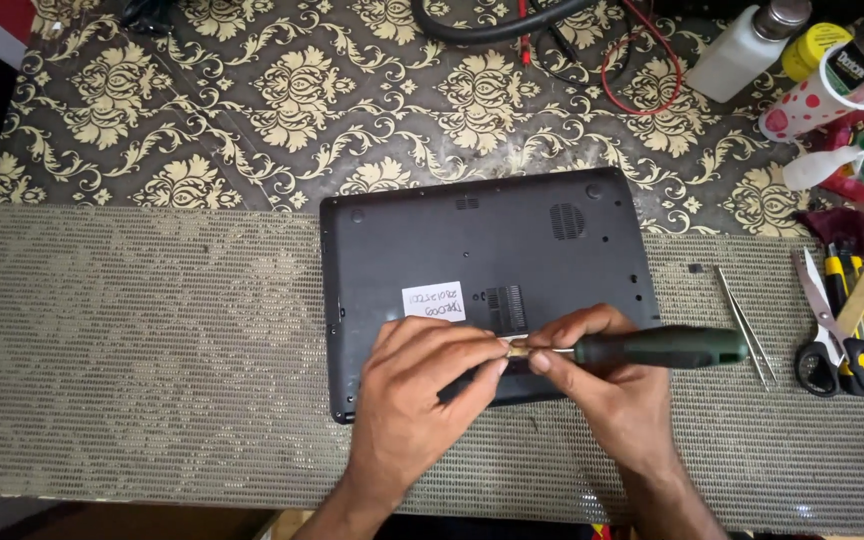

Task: A person uses a screwdriver to remove multiple screws from the bottom casing of a laptop on a repair bench.

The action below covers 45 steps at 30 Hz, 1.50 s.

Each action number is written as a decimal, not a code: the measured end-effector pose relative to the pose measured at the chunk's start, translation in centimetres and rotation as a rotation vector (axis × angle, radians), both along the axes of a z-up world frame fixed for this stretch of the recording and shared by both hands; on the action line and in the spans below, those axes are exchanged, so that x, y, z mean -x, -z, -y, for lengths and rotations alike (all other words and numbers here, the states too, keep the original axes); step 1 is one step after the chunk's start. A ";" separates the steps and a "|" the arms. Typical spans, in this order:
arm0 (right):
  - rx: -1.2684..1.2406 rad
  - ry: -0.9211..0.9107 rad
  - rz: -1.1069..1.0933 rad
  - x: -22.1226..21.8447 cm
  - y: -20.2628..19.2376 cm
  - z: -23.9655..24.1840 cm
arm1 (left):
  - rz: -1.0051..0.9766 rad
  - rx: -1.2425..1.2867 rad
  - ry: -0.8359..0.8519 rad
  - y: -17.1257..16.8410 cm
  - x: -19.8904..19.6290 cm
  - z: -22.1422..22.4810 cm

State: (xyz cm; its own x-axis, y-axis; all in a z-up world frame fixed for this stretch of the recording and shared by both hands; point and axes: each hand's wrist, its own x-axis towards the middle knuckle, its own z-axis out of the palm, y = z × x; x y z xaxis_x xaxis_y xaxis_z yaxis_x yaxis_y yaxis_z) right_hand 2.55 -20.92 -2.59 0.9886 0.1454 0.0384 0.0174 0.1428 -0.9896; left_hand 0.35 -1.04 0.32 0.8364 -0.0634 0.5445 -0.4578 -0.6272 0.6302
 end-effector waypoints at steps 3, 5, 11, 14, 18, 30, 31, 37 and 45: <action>0.058 -0.027 0.003 0.1 -0.7 -0.4 | 0.050 -0.060 -0.070 0.8 -0.2 0.2; 0.025 -0.049 -0.002 0.1 -0.6 -0.3 | 0.001 0.031 -0.056 0.8 -0.3 0.1; -0.010 -0.156 -0.091 -0.1 1.0 0.8 | -0.293 0.780 0.066 3.9 0.3 -1.4; 0.039 -0.121 -0.162 -0.1 0.3 1.1 | -0.261 0.964 0.159 5.1 0.2 -3.0; 0.070 0.139 -0.274 -1.0 -1.5 1.3 | -0.405 0.990 0.159 7.0 0.5 -3.3; -0.238 0.428 0.070 0.2 -0.2 1.7 | -0.646 1.183 0.242 6.4 1.0 0.5; -0.239 0.416 0.067 0.3 -0.2 1.4 | -0.640 1.186 0.231 6.1 0.8 0.8; -0.283 0.392 -0.018 0.2 0.5 0.2 | -0.625 1.263 0.222 4.4 0.4 0.8; -0.339 0.373 -0.016 -0.2 1.0 -1.1 | -0.511 1.166 0.199 5.2 1.1 -0.5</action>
State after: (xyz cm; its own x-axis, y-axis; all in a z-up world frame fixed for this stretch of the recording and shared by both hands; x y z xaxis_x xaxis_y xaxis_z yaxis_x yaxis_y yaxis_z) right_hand 2.74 -19.87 -3.59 0.9718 -0.2357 0.0073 0.1141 0.4429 -0.8893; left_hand -0.78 -0.50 -4.91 0.9964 0.0835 -0.0153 -0.0249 0.4604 0.8874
